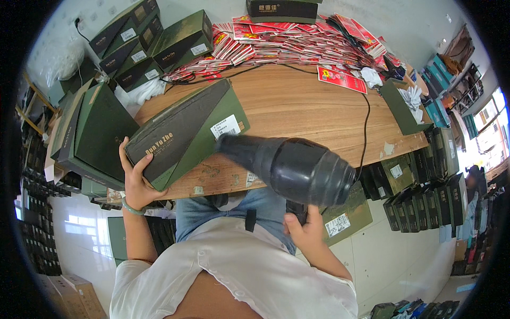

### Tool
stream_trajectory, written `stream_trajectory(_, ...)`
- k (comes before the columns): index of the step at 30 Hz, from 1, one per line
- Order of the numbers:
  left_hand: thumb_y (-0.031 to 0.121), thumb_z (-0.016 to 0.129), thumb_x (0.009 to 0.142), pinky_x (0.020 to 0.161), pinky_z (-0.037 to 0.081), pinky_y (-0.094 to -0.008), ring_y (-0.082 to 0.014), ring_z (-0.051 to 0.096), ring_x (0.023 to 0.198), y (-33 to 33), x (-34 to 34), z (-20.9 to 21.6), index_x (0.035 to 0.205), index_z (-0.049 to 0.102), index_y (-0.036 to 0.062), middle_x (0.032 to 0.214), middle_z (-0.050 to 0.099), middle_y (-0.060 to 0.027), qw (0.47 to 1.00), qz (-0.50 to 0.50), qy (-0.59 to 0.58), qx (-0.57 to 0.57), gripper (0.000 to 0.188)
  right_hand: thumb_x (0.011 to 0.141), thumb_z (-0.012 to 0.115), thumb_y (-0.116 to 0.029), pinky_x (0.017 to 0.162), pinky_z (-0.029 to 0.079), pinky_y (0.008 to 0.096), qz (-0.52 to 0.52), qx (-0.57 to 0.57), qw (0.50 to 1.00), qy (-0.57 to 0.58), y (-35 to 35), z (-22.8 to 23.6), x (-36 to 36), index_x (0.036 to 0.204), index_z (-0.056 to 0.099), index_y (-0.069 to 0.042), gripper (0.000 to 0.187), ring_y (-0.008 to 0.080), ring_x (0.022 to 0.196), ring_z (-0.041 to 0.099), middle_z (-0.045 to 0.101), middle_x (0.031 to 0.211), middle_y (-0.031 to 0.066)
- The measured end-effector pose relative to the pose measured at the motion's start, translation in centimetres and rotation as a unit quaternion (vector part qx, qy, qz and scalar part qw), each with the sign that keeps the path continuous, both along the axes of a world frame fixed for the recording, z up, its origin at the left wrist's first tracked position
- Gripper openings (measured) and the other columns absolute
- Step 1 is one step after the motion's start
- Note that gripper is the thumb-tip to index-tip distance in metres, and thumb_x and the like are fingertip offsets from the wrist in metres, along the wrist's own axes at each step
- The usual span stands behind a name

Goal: The person places a red card and tissue paper into a green shoebox containing a pair of gray sneakers, then closes the box. They use a handheld heat gun to warm the label area on the box lid and press the label down. The person repeats the process with a second shoebox.

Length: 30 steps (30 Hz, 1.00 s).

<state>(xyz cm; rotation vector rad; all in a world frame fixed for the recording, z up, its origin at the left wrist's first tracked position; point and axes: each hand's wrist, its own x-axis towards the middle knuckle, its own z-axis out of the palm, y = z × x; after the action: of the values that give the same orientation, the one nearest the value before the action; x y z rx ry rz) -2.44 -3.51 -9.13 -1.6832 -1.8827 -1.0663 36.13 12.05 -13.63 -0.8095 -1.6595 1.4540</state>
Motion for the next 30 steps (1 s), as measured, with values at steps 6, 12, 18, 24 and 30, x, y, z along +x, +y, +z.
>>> stream_trajectory(6, 0.017, 0.088, 0.045, 0.107, 0.042, -0.0505, -0.0519, 0.041, 0.133, 0.1, 0.1, 0.1, 0.123, 0.06, 0.022, 0.152, 0.021, -0.0332, 1.0, 0.0, -0.003, 0.005, 0.084, 0.093, 0.069, -0.033, 0.045, 0.045, 0.0248, 0.018, -0.036, 0.999, 0.012, 0.3, 0.4, 0.1, 0.133, 0.039, -0.002, 0.059, 0.012, 0.05, 0.054, 0.059, 0.073, 0.0082)
stream_trajectory(12, 0.018, 0.088, 0.046, 0.108, 0.041, -0.051, -0.0525, 0.04, 0.134, 0.1, 0.0, 0.1, 0.124, 0.06, 0.0223, 0.152, 0.019, -0.0333, 1.0, -0.003, -0.008, -0.006, 0.083, 0.094, 0.067, -0.03, 0.046, 0.045, 0.0245, -0.003, -0.031, 0.999, 0.034, -0.1, 0.5, -0.4, 0.134, 0.038, -0.002, 0.056, 0.012, 0.05, 0.054, 0.059, 0.073, 0.0079)
stream_trajectory(18, 0.021, 0.09, 0.047, 0.109, 0.038, -0.0531, -0.0542, 0.035, 0.136, 0.3, 0.3, -0.1, 0.123, 0.06, 0.0221, 0.151, 0.021, -0.0353, 1.0, 0.006, -0.018, -0.006, 0.081, 0.09, 0.071, -0.02, 0.049, 0.048, 0.0259, 0.006, -0.103, 0.994, 0.03, 0.2, 3.4, -0.7, 0.135, 0.043, 0.001, 0.057, 0.012, 0.056, 0.058, 0.059, 0.075, 0.0064)
stream_trajectory(24, 0.026, 0.092, 0.049, 0.11, 0.033, -0.0551, -0.0536, 0.034, 0.136, 0.1, 1.0, 0.4, 0.121, 0.061, 0.0223, 0.15, 0.024, -0.0357, 0.998, 0.051, 0.02, -0.032, 0.078, 0.094, 0.068, -0.031, 0.047, 0.045, 0.025, 0.022, -0.063, 0.998, 0.011, 0.7, 3.7, -1.1, 0.133, 0.04, -0.002, 0.056, 0.0116, 0.051, 0.053, 0.059, 0.073, 0.0066)
stream_trajectory(30, 0.029, 0.093, 0.049, 0.11, 0.031, -0.0556, -0.0544, 0.033, 0.135, 0.3, 1.2, -0.2, 0.12, 0.062, 0.0223, 0.148, 0.026, -0.0347, 0.999, 0.04, 0.002, -0.013, 0.078, 0.088, 0.076, -0.03, 0.049, 0.048, 0.0267, -0.026, 0.015, 0.998, -0.054, 2.0, 3.7, -1.6, 0.122, 0.051, -0.001, 0.052, 0.0117, 0.055, 0.056, 0.06, 0.076, 0.0054)
